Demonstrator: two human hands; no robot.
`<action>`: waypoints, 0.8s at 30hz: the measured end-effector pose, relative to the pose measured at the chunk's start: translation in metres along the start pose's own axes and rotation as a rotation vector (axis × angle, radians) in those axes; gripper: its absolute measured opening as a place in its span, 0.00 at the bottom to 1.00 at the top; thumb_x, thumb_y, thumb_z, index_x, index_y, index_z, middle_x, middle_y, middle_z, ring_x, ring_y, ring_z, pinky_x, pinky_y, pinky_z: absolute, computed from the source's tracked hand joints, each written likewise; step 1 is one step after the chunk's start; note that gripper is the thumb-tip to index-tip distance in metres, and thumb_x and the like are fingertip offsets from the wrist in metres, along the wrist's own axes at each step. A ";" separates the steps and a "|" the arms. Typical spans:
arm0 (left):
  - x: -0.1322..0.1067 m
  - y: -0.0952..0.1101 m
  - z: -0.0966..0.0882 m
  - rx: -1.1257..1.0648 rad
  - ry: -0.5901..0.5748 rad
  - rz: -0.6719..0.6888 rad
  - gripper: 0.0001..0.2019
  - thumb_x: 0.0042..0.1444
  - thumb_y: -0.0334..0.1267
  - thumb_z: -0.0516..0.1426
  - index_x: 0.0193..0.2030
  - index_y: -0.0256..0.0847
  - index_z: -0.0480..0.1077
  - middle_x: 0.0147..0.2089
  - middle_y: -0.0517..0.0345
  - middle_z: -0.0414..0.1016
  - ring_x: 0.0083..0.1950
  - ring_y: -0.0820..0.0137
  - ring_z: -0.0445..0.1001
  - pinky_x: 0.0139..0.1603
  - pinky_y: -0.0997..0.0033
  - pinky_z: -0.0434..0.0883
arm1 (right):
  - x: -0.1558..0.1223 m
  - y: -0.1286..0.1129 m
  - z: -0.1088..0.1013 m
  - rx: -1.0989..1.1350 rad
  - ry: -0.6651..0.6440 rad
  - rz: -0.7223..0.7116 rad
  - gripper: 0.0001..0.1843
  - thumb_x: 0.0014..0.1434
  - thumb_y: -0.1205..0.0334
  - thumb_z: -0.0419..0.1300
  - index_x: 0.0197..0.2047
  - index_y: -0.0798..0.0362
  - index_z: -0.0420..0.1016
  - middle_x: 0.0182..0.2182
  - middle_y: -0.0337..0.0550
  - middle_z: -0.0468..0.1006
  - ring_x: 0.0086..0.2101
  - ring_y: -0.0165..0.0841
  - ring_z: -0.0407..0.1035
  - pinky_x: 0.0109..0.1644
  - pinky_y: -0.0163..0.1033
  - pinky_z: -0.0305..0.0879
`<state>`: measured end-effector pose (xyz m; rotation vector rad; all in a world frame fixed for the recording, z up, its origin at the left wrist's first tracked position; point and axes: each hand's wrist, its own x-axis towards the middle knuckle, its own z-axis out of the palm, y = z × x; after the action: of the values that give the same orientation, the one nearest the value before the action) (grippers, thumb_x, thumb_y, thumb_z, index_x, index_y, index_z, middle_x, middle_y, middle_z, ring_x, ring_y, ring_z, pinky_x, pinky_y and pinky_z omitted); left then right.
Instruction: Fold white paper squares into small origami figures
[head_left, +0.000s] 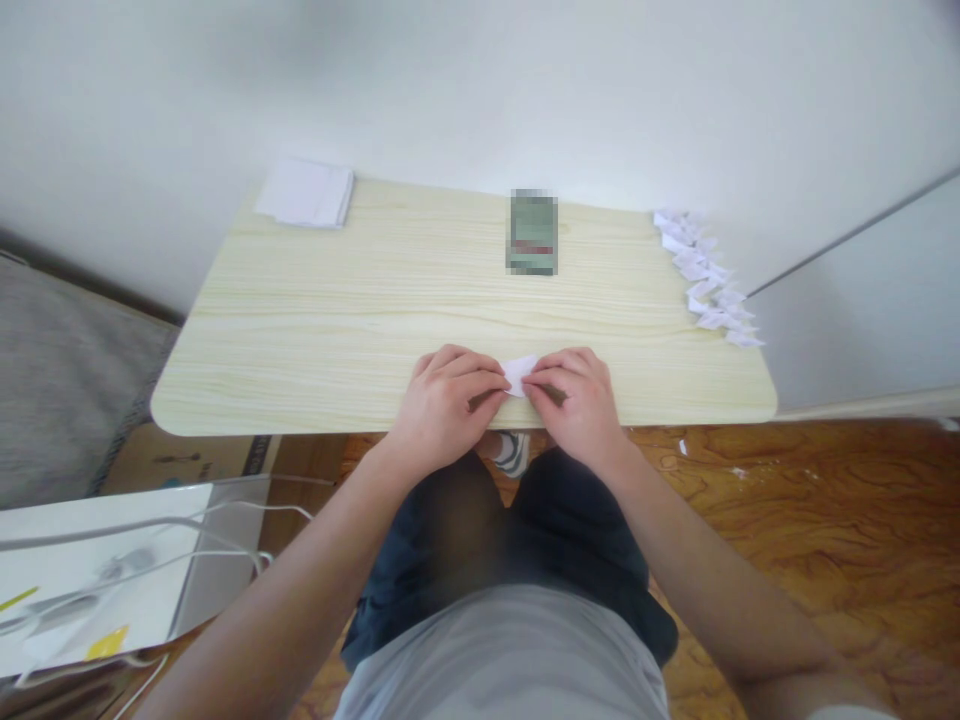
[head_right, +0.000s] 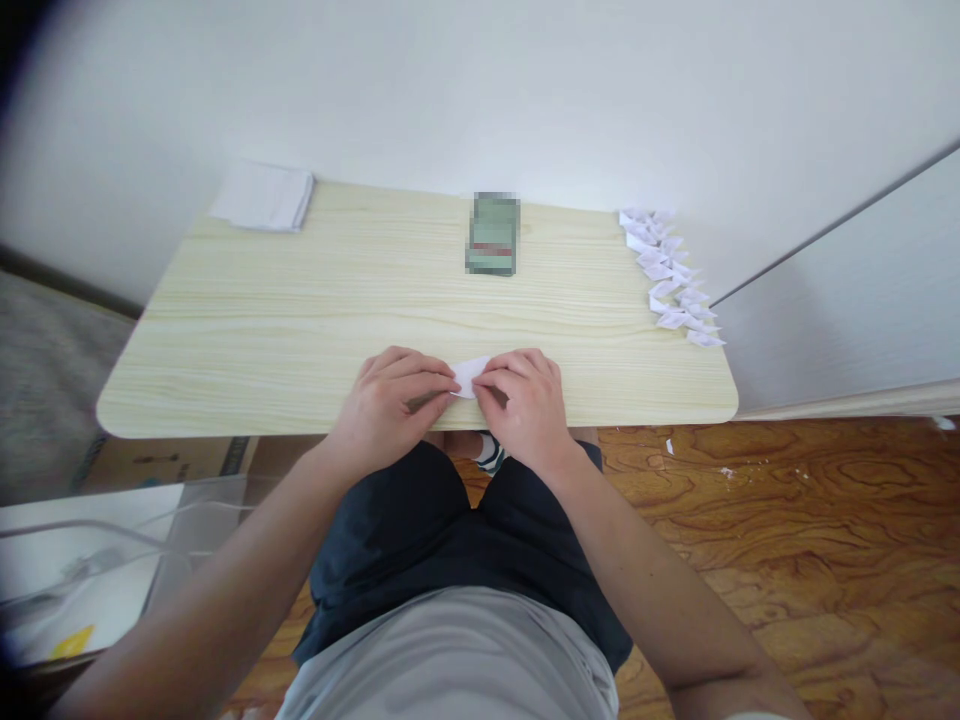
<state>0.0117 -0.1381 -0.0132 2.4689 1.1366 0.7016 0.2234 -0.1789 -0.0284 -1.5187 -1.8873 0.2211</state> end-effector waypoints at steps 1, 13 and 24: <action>0.001 0.000 0.000 -0.005 -0.004 -0.016 0.10 0.66 0.39 0.58 0.44 0.50 0.82 0.52 0.58 0.82 0.56 0.60 0.72 0.59 0.54 0.66 | 0.001 0.000 0.000 0.004 -0.007 -0.005 0.04 0.64 0.62 0.66 0.38 0.46 0.84 0.43 0.42 0.83 0.48 0.41 0.71 0.55 0.52 0.64; 0.019 0.002 0.008 -0.037 0.024 -0.187 0.05 0.61 0.42 0.63 0.41 0.47 0.80 0.44 0.58 0.83 0.53 0.58 0.73 0.56 0.54 0.65 | -0.001 -0.006 0.003 -0.023 0.022 0.034 0.05 0.65 0.58 0.65 0.36 0.46 0.82 0.41 0.41 0.83 0.47 0.42 0.70 0.56 0.53 0.63; 0.021 0.003 0.009 -0.002 0.029 -0.204 0.06 0.63 0.41 0.62 0.37 0.47 0.80 0.44 0.57 0.83 0.51 0.58 0.72 0.52 0.53 0.64 | -0.001 -0.011 0.007 -0.048 0.047 0.062 0.03 0.64 0.61 0.66 0.36 0.46 0.80 0.42 0.41 0.83 0.48 0.42 0.70 0.56 0.53 0.63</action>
<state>0.0309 -0.1246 -0.0128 2.3045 1.3741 0.6798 0.2108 -0.1816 -0.0282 -1.6026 -1.8225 0.1674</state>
